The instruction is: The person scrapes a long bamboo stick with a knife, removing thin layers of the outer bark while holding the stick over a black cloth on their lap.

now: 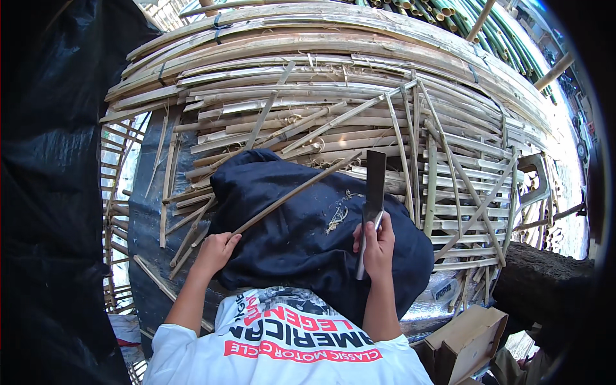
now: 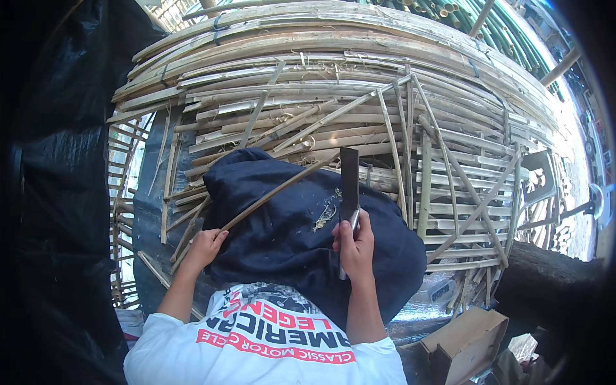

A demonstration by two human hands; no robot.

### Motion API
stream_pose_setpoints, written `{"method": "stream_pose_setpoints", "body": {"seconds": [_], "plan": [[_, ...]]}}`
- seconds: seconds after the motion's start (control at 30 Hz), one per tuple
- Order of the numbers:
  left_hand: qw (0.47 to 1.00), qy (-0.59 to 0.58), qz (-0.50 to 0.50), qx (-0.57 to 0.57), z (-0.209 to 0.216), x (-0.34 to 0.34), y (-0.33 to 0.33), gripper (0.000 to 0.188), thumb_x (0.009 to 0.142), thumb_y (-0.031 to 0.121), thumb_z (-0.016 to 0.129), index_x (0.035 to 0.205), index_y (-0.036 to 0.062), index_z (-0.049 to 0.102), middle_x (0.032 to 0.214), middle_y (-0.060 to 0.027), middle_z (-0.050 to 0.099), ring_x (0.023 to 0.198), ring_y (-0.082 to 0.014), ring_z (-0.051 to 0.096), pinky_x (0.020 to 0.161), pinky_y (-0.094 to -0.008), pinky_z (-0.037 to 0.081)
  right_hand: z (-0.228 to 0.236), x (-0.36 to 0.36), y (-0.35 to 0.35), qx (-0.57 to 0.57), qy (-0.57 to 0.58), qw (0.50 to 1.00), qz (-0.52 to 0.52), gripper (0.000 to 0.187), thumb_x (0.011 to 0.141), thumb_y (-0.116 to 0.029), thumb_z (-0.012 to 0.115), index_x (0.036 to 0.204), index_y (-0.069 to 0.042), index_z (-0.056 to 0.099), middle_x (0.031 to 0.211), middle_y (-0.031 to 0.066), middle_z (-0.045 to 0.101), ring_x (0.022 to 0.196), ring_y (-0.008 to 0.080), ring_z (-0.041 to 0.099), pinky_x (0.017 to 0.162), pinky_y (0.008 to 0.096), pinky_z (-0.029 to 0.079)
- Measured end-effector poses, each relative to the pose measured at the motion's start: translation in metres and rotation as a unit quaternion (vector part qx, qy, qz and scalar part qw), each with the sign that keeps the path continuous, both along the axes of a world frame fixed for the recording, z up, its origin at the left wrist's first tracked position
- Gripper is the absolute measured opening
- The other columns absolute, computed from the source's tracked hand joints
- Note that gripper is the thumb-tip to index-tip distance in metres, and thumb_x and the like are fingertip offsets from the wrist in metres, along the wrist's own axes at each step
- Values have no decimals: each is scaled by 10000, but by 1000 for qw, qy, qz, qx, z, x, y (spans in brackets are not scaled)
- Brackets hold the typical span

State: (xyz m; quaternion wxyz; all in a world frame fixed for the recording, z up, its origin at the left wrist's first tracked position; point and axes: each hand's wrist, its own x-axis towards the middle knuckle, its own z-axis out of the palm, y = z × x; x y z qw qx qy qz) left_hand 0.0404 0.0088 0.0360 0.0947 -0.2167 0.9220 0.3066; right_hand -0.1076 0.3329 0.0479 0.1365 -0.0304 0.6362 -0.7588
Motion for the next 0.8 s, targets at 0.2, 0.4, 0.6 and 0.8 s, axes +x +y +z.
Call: {"method": "stream_pose_setpoints", "body": {"seconds": [0.2,0.4,0.6,0.8], "plan": [[995,24,12,-97,-20,0,15,450,951,400,535,725,15,591,673,-234,608,685,-440,607,597,-518,470,-18,16,-68,223,202,949,89,389,870,-121,676,1247,-75,596,778,54,614,608,119,569,577,267,463],[984,125,-6,-128,-43,9,11,372,927,346,587,718,39,563,649,-201,611,630,-419,613,550,-503,479,-29,18,-82,285,239,915,156,461,766,-216,762,1198,-124,631,896,109,656,787,304,652,700,375,512],[981,135,-15,-141,-49,8,9,356,923,341,591,715,55,550,643,-183,612,616,-402,617,531,-490,480,-39,19,-81,268,213,926,161,498,732,-161,801,1187,-56,628,937,149,663,825,308,664,739,340,519],[980,134,-16,-147,-51,9,9,359,924,348,587,721,56,544,646,-176,614,614,-398,617,532,-487,481,-47,19,-79,263,204,928,168,517,725,-165,808,1192,-40,622,954,147,664,834,304,665,743,338,518]]}}
